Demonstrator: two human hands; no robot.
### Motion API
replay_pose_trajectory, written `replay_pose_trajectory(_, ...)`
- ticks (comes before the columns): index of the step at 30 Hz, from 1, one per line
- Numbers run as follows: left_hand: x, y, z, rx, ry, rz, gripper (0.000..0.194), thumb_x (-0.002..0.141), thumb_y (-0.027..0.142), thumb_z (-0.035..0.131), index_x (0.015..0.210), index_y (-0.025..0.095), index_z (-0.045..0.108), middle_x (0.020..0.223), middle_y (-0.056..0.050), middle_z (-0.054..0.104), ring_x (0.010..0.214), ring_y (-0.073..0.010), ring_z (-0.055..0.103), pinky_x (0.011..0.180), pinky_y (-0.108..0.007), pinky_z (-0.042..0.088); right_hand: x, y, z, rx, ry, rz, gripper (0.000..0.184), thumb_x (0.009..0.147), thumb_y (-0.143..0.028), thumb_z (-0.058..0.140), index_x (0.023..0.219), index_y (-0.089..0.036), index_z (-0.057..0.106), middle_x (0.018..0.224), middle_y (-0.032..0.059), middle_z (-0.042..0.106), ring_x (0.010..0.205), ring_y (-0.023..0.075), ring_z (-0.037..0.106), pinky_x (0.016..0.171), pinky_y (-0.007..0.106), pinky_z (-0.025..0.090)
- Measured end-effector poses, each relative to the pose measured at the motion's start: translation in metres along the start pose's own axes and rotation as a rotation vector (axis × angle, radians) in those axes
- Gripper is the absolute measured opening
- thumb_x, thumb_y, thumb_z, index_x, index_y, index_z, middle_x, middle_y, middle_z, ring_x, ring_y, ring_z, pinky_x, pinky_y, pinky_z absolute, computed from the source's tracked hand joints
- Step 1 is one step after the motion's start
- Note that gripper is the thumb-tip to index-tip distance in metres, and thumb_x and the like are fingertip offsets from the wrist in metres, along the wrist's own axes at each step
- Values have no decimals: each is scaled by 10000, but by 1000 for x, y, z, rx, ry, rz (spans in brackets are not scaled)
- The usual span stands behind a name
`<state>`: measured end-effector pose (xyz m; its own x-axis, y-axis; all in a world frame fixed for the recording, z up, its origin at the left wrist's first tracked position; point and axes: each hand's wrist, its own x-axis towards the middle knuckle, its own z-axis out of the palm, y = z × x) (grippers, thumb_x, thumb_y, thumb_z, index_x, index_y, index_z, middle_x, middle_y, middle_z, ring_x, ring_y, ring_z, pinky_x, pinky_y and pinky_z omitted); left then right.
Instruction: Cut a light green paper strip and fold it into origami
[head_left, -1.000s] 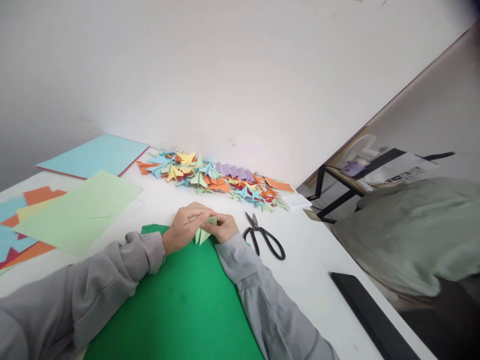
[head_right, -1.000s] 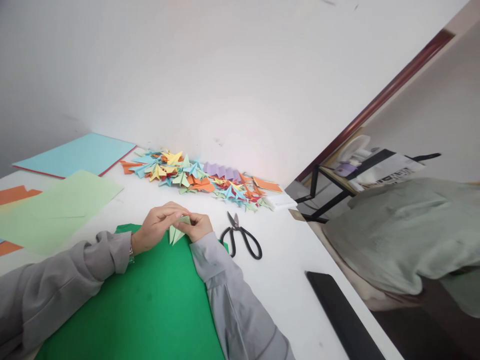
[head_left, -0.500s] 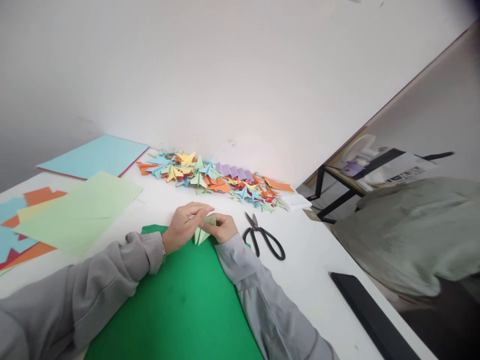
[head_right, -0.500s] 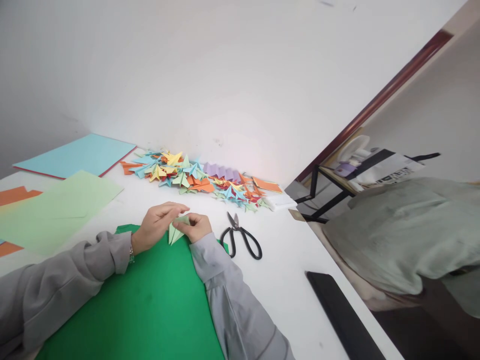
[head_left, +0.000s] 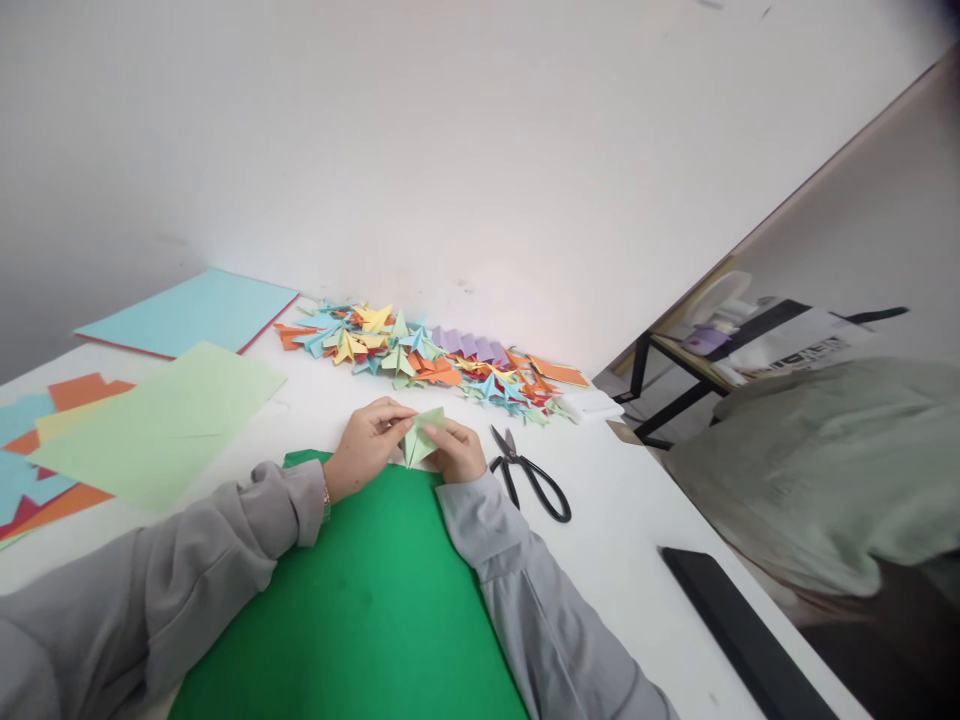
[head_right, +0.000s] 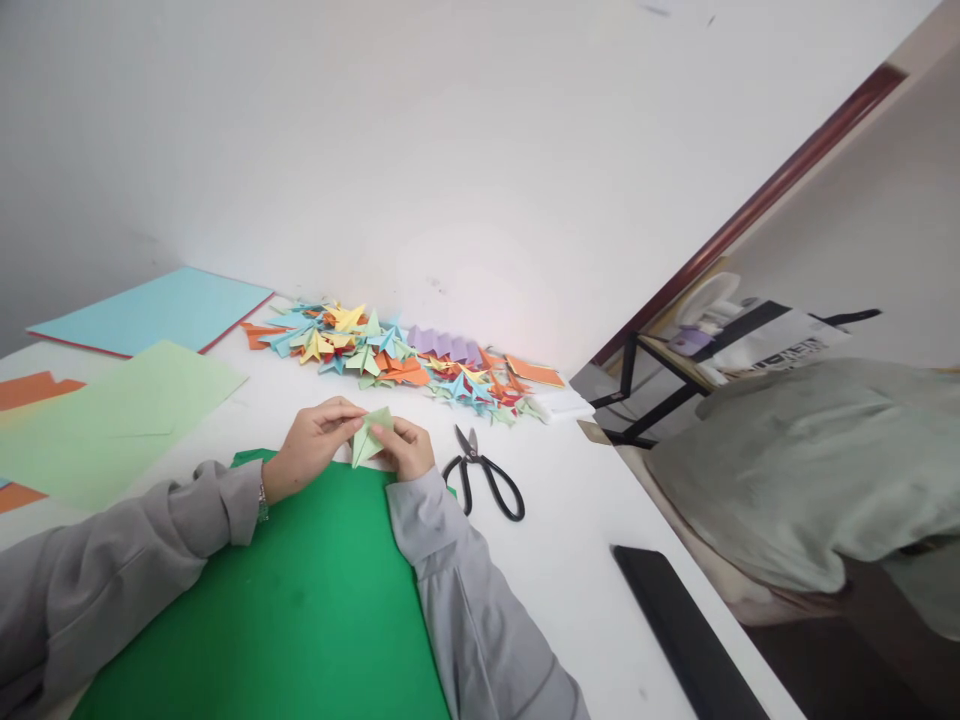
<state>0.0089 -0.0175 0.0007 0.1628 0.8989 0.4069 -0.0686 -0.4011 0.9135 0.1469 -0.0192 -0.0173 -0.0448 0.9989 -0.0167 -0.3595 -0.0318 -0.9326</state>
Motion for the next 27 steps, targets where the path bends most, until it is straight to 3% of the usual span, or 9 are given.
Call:
replay_pose_trajectory(4, 2, 0, 1, -77, 101, -86, 155, 687, 227, 569, 771, 132, 657, 761, -38, 569, 676, -128, 544, 591, -241, 446, 3, -3, -5, 155, -15, 72, 302, 540, -436, 671, 669, -163, 675, 565, 18, 598, 528, 145, 532, 435, 271, 477)
replay_pose_trajectory(7, 2, -1, 2, -134, 135, -164, 189, 664, 255, 593, 780, 117, 649, 768, -41, 586, 646, -130, 554, 568, -246, 456, 4, -2, -8, 158, -38, 60, 239, 558, -347, 681, 710, -163, 674, 565, 14, 589, 545, 140, 539, 455, 265, 492)
replay_pose_trajectory(15, 0, 3, 2, -153, -7, -187, 202, 613, 251, 644, 760, 114, 664, 766, -44, 637, 690, -147, 571, 627, -245, 452, -1, 0, -4, 40, -20, 0, 193, 558, -308, 713, 694, -175, 683, 589, 6, 629, 524, 114, 562, 462, 227, 484)
replay_pose_trajectory(27, 0, 3, 3, -211, 21, -260, 253, 579, 294, 671, 760, 117, 666, 660, -25, 654, 648, -161, 591, 598, -253, 459, -2, 1, 0, -9, 24, -27, 237, 492, -313, 749, 683, -187, 685, 583, -9, 653, 465, 95, 557, 449, 221, 474)
